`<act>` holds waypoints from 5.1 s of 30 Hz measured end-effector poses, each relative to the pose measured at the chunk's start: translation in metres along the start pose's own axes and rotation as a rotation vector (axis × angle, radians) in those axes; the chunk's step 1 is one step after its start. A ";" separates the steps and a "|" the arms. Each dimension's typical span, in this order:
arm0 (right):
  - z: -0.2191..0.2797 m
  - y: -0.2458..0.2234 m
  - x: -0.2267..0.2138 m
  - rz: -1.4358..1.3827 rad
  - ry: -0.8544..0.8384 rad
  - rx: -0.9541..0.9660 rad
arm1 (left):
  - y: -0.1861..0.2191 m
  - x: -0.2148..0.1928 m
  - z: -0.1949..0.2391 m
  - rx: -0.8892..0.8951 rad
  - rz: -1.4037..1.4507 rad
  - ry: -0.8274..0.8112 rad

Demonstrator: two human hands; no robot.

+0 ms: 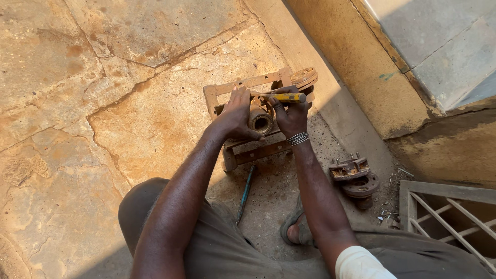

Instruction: The person sits on the ground and uses a chisel to scrape rust and debris from a metal part clamped in a wooden vise. They rotate the part to access different areas and continue scraping until the surface appears cleaner.

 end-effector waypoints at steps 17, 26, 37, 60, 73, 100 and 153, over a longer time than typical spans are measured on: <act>0.014 0.015 -0.003 -0.115 0.120 0.050 | -0.003 0.006 -0.001 -0.019 0.021 0.002; 0.004 0.012 -0.004 -0.179 0.054 0.047 | -0.003 0.004 -0.002 -0.030 0.000 -0.001; 0.011 0.011 0.005 0.094 -0.030 0.231 | -0.005 0.010 -0.003 -0.014 -0.032 0.035; 0.015 0.020 0.003 -0.227 -0.010 0.100 | -0.006 0.016 -0.002 -0.041 0.010 0.026; 0.026 0.046 -0.008 -0.411 0.311 0.043 | -0.006 0.007 -0.005 -0.029 0.020 0.023; 0.039 0.017 0.006 -0.538 0.165 -0.060 | -0.007 0.014 0.000 -0.205 -0.021 0.060; 0.047 0.044 -0.010 -0.401 0.405 0.354 | 0.023 0.012 0.025 0.284 -0.319 0.280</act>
Point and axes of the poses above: each hand's wrist, its own z-axis away from the middle knuckle, its own x-axis out of the palm, y = z × x, the point moved 3 cm from there along -z, towards the middle knuckle, and after that the axes turned 8 degrees about -y, right-handed, at the moved point
